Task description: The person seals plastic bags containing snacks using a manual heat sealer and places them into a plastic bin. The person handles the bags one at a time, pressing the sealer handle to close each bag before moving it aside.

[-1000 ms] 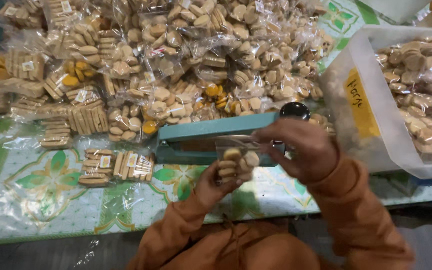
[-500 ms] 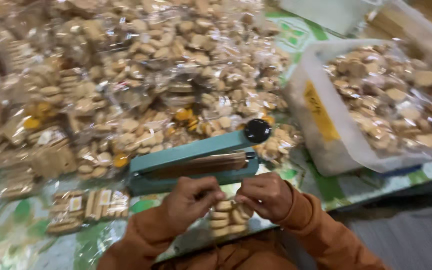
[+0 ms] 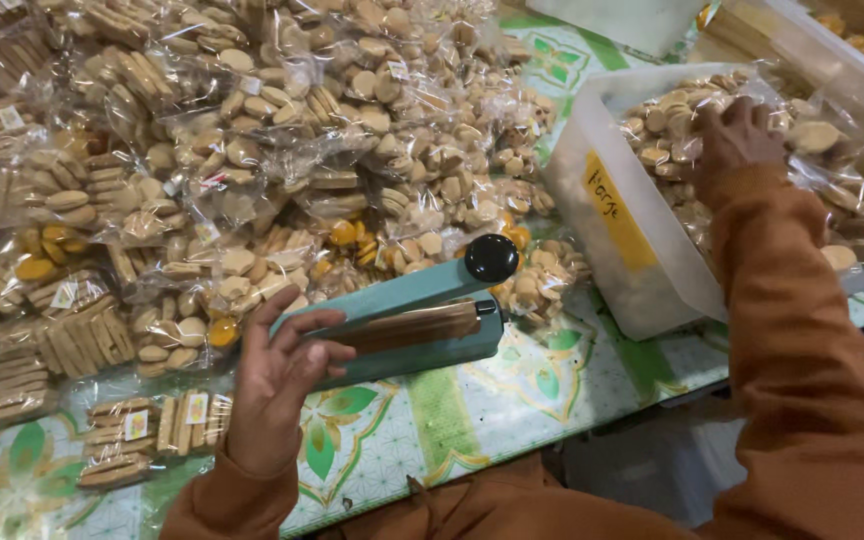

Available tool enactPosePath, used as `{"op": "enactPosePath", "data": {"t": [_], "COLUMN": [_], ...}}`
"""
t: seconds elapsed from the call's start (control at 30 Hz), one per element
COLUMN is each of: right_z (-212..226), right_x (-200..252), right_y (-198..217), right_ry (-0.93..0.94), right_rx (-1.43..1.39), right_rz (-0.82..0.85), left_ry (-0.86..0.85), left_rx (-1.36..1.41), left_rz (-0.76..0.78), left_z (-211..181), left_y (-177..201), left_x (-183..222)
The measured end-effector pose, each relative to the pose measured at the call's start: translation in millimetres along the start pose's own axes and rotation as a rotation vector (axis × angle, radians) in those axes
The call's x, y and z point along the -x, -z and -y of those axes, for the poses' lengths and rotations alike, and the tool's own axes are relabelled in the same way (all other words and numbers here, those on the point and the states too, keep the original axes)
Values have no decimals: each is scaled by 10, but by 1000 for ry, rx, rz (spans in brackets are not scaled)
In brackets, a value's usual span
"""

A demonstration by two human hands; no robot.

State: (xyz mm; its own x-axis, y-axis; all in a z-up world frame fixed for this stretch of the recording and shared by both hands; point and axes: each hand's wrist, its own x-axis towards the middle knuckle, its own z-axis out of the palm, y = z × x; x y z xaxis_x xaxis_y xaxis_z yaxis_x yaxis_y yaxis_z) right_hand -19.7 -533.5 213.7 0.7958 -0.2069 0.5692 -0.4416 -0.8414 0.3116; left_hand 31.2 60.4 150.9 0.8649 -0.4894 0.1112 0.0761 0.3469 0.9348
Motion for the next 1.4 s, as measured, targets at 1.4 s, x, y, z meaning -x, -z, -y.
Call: {"op": "enactPosePath", "data": {"t": [1.4], "right_z": [2427], "right_x": [269], "right_y": [1113], "right_ry": [254], "right_rx": [-1268], "right_rz": [332], "left_ry": [474], "left_rx": [372], "left_rz": [-78], "left_z": [2101], "left_y": [-124], "left_x": [242]}}
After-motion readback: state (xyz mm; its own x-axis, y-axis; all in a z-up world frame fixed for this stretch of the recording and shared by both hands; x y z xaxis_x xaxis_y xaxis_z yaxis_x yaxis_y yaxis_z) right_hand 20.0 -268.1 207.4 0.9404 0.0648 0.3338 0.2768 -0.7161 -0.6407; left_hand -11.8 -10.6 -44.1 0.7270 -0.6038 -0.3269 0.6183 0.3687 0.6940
